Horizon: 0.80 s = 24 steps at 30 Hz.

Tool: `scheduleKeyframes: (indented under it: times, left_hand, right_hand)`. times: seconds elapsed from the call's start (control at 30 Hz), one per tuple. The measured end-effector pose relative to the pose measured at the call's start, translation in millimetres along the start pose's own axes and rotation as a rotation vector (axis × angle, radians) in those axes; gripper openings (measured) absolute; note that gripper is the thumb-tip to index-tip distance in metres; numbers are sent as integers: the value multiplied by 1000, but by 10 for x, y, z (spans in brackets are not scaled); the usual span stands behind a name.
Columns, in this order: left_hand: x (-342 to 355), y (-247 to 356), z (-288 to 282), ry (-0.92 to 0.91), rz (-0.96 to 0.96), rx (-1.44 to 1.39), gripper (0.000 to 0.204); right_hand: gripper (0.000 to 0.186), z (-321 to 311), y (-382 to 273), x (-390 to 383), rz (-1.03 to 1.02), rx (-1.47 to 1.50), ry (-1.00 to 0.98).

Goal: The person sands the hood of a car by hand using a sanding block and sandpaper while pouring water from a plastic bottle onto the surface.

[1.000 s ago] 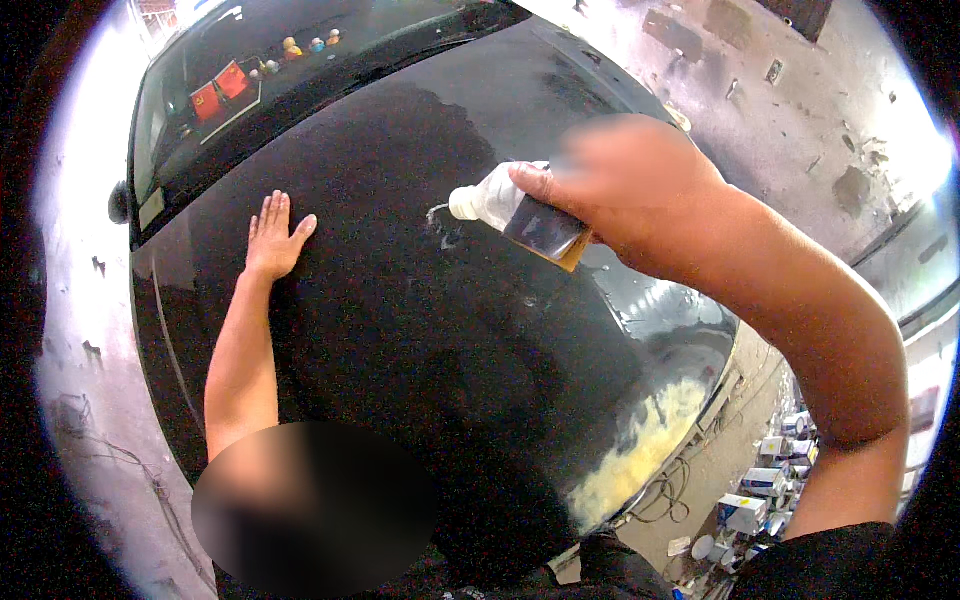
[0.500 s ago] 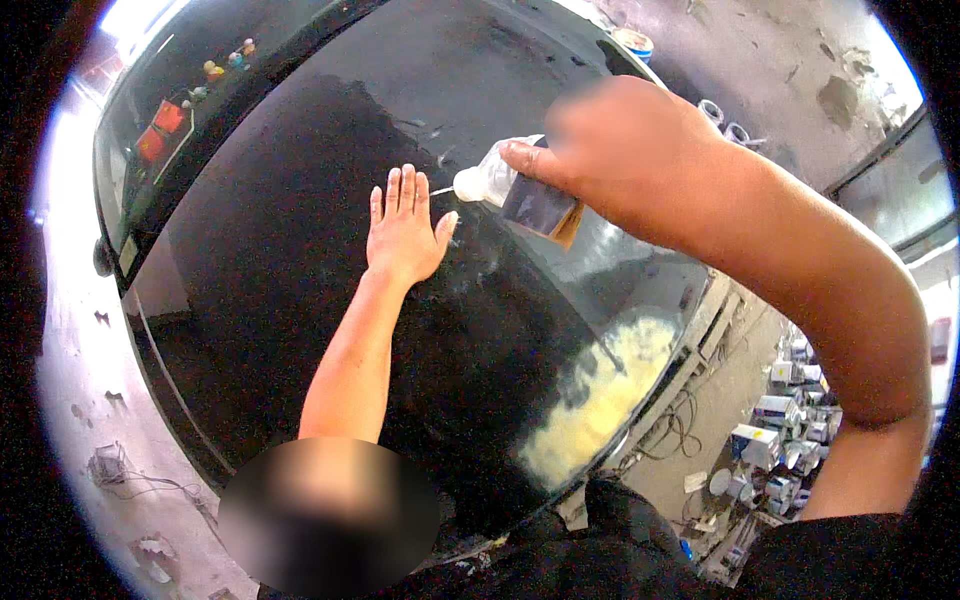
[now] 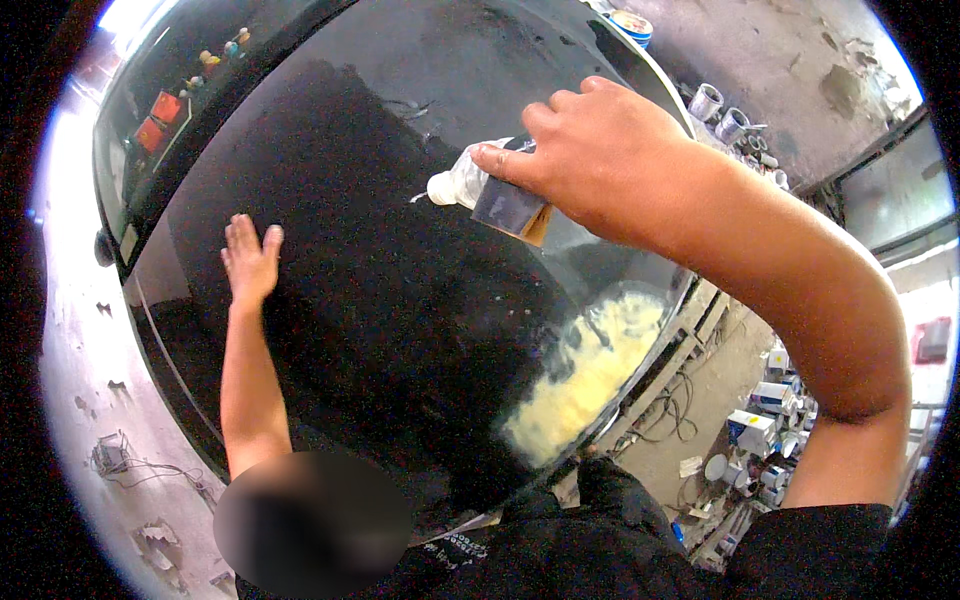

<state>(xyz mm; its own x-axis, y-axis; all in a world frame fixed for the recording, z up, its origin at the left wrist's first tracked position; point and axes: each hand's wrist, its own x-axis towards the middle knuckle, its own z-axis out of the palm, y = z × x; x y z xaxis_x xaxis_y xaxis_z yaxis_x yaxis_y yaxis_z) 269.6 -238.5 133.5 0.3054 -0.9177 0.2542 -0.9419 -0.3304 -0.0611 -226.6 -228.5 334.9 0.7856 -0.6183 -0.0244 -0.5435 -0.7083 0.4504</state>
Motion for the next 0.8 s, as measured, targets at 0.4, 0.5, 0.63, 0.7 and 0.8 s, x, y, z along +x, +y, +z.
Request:
scheduleKeyframes:
  times: [0.4, 0.5, 0.63, 0.7, 0.8]
  left_hand:
    - [-1782, 2639, -248, -139, 613, -166, 84]
    - [-2151, 3046, -351, -234, 777, -120, 81]
    - [-2791, 3150, -176, -247, 1030, -81, 80]
    - [-2735, 2939, -185, -324, 896, -235, 86]
    - [-2182, 2342, -648, -353, 537, -164, 89]
  right_hand:
    - [61, -36, -163, -452, -10, 27, -140]
    - [59, -96, -232, -599, 7, 39, -210]
    - [56, -73, -409, -725, 28, 86, -179]
    - [56, -114, -465, -776, -2, 72, -167]
    - [40, -58, -485, -927, -52, 41, -60]
